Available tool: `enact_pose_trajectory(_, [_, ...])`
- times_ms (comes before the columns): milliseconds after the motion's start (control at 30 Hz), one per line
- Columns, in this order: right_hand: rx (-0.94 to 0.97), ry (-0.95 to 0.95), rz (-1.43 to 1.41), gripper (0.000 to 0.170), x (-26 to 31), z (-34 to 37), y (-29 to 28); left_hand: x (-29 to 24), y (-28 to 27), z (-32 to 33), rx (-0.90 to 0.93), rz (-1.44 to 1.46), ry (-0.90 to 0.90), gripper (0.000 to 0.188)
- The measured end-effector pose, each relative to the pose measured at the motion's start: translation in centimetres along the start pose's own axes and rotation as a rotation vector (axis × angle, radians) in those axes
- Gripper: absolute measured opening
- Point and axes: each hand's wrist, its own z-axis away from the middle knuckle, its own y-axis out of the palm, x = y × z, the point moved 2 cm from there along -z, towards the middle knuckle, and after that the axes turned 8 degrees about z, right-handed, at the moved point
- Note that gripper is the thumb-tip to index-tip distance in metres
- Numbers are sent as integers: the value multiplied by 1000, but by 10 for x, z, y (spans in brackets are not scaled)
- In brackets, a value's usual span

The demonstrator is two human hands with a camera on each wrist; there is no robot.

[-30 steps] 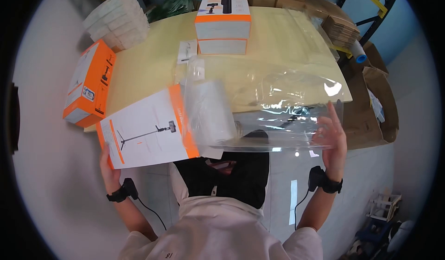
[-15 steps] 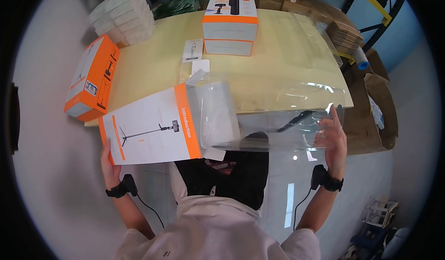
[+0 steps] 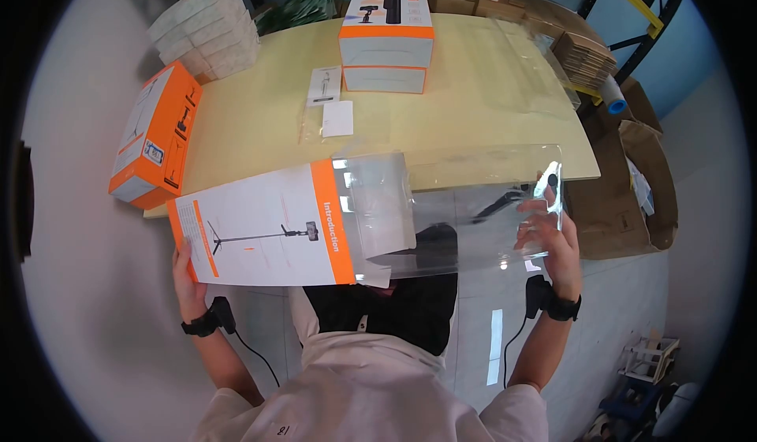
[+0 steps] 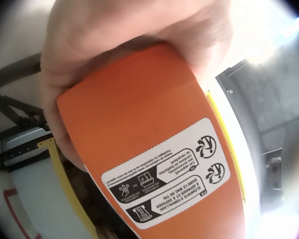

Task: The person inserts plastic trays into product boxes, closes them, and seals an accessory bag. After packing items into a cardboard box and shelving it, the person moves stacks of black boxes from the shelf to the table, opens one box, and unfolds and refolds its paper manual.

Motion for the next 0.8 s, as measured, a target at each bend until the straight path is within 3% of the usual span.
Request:
enact_pose_trajectory(133, [121, -44, 71, 63, 5, -3, 23, 4, 2, -1, 19, -4, 8, 45])
enact_pose_trajectory(233, [98, -90, 149, 62, 7, -2, 38, 7, 3, -1, 49, -17, 6, 46])
enact_pose_trajectory(300, [173, -125, 159, 63, 2, -2, 41, 8, 4, 2, -9, -1, 6, 47])
enact_pose_trajectory(367, [213, -164, -36, 67, 1, -3, 56, 10, 2, 1, 6, 20, 5, 48])
enact_pose_trajectory(533, [322, -36, -150, 69, 12, -6, 77, 13, 2, 2, 21, 46, 6, 48])
enact_pose_trajectory(600, [339, 55, -172, 86, 5, -5, 85, 16, 2, 2, 17, 54, -3, 49])
enact_pose_trajectory(800, [406, 89, -292, 69, -7, -2, 113, 25, 5, 1, 100, 31, -27, 48])
